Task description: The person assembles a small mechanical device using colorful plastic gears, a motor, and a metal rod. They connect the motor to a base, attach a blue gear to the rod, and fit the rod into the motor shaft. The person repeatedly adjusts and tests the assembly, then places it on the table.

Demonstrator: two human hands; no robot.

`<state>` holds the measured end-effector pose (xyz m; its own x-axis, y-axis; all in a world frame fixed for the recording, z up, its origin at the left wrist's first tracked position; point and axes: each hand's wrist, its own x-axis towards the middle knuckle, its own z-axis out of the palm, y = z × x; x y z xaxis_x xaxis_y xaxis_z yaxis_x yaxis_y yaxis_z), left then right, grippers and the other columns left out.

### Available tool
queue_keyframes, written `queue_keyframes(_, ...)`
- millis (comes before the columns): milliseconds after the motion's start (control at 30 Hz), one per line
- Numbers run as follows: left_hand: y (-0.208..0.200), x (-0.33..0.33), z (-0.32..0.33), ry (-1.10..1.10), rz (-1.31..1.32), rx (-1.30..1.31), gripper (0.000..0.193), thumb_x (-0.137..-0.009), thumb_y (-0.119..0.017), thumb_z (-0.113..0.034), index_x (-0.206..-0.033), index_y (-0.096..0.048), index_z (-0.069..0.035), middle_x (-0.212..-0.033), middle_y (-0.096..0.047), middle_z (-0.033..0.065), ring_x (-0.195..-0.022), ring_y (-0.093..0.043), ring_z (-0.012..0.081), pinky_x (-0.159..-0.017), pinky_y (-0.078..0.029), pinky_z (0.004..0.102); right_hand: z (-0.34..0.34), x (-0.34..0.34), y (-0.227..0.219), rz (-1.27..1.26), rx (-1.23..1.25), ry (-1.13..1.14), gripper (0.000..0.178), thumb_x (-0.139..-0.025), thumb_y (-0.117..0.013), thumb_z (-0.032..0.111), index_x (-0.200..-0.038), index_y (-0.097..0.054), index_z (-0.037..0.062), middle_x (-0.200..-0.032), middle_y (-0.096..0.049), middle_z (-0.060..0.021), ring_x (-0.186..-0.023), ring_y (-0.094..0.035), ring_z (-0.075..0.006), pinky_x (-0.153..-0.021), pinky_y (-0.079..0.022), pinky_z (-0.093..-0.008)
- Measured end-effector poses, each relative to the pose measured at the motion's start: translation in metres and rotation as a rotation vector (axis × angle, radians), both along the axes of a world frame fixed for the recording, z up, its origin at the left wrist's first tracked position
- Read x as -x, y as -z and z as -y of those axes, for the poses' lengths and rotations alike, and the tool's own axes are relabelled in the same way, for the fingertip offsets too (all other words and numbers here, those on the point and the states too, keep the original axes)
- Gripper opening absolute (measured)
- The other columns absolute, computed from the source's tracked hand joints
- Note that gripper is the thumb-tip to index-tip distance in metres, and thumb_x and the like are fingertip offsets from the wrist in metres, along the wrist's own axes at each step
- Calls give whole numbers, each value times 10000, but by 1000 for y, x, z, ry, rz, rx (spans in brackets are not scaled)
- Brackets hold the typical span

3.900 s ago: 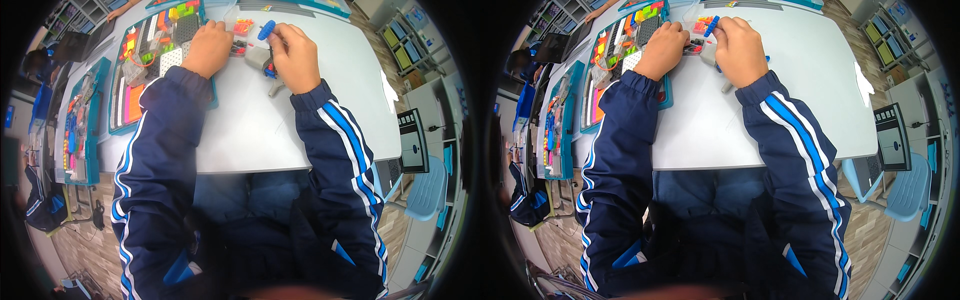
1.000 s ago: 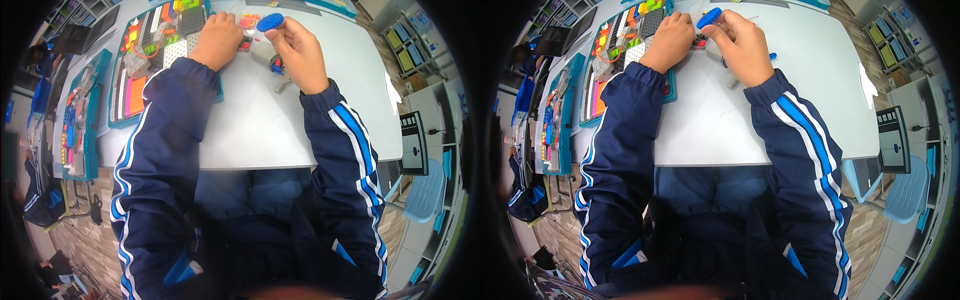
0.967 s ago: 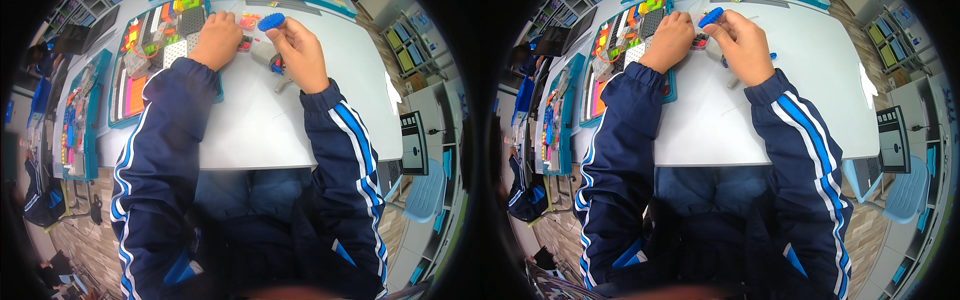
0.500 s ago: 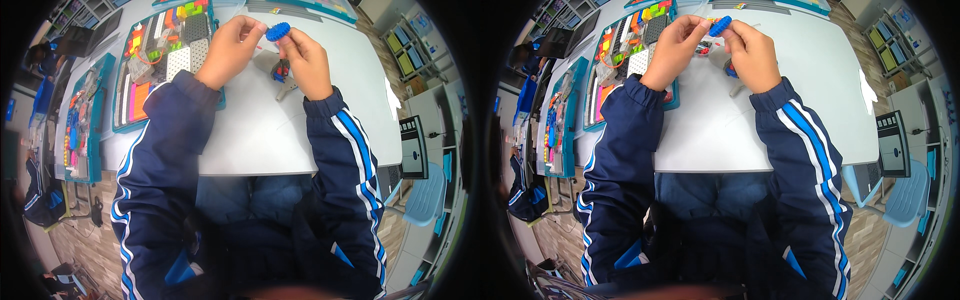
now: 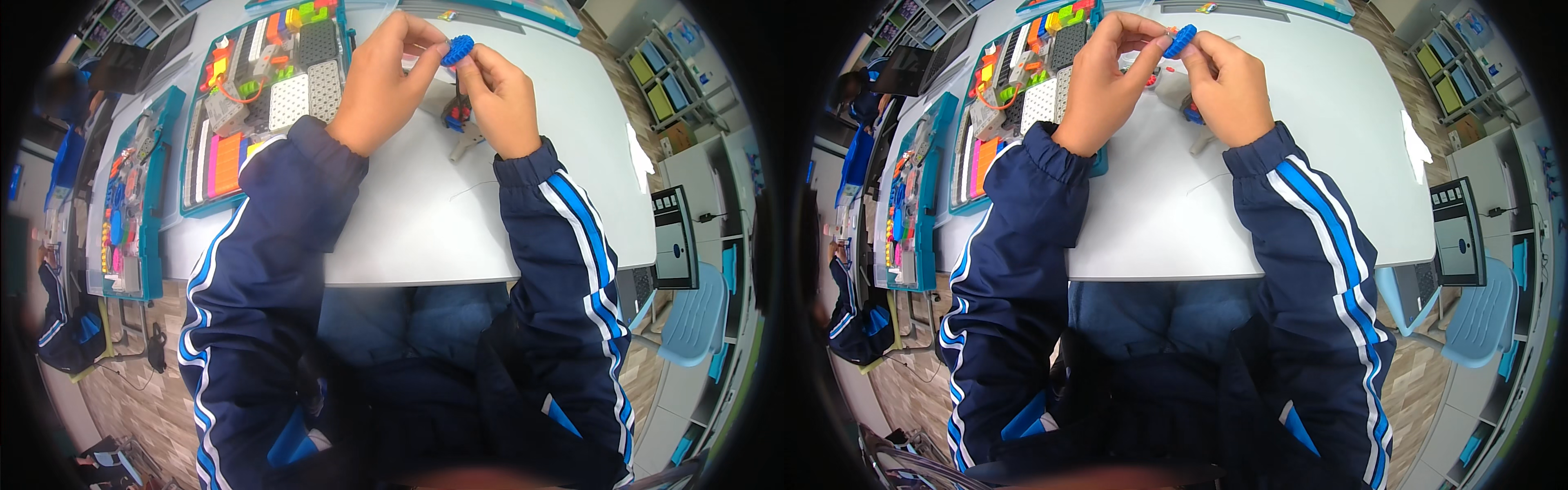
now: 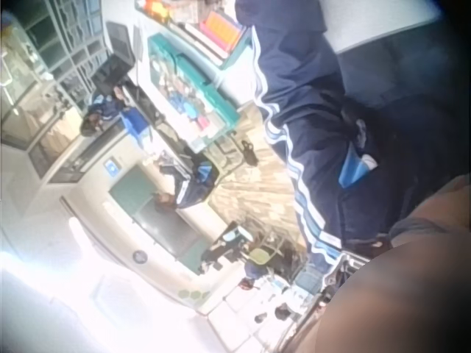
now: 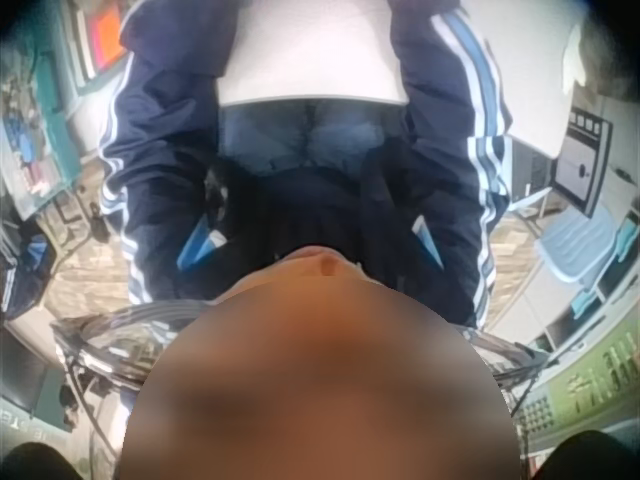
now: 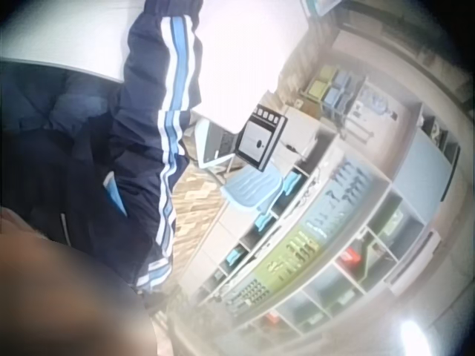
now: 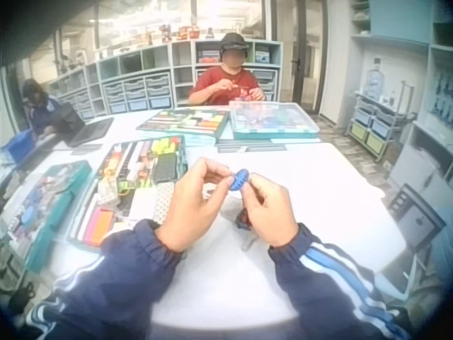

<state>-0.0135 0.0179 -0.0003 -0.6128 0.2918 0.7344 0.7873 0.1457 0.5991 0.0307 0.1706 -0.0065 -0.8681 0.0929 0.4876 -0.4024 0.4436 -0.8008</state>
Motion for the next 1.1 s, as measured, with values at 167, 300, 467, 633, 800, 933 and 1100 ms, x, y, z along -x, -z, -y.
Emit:
queue_keyframes(167,2,6,-1,58,112,-112,179,-902,-636,-133,-1039,-616,-20,-911,-683,54,-843,-653,149,-733,-520,277,2,0,3,-53,10,-11,143,-953,-558,117,-945,-643,2,-750,-626,7,-655,-497,-38,-594,-390,-193)
queue_keyframes(300,1,5,5,180,337,-135,215,-925,-624,-189,-1045,-632,-10,-916,-672,45,-830,-636,127,-738,-512,261,1,1,3,-46,71,-70,130,-958,-559,103,-973,-631,-4,-778,-637,-11,-684,-526,-57,-618,-402,-202)
queue_keyframes(467,-8,4,16,443,820,-112,331,-991,-529,-318,-1008,-635,-5,-901,-649,30,-819,-603,79,-775,-492,218,-4,3,-1,-72,264,-227,119,-955,-557,79,-1032,-595,-3,-846,-646,-45,-740,-565,-90,-661,-422,-212)
queue_keyframes(633,-19,1,19,660,911,-167,359,-982,-537,-356,-975,-638,-12,-869,-643,27,-784,-611,81,-733,-498,201,-6,7,-2,-136,405,-305,109,-937,-573,48,-1036,-601,9,-839,-660,-50,-724,-586,-86,-652,-452,-204)
queue_keyframes(800,-25,-6,19,590,844,-92,341,-981,-543,-338,-987,-640,-11,-873,-650,30,-776,-618,82,-733,-500,208,-10,11,0,-145,456,-331,139,-924,-562,-4,-1061,-586,0,-927,-652,-64,-758,-596,-109,-709,-484,-241)
queue_keyframes(933,-22,-11,13,613,802,-126,336,-973,-554,-332,-999,-641,-8,-888,-664,38,-780,-628,86,-731,-502,219,-18,12,4,-56,486,-408,206,-988,-482,132,-1130,-578,16,-1090,-615,-55,-990,-553,-137,-887,-418,-293)
queue_keyframes(1100,-21,-17,7,440,655,-158,336,-962,-564,-341,-1011,-649,-20,-871,-682,46,-786,-640,90,-737,-500,225,-18,17,1,-163,416,-250,357,-1021,-421,298,-1186,-569,19,-1108,-610,-53,-1084,-507,-147,-964,-357,-314)
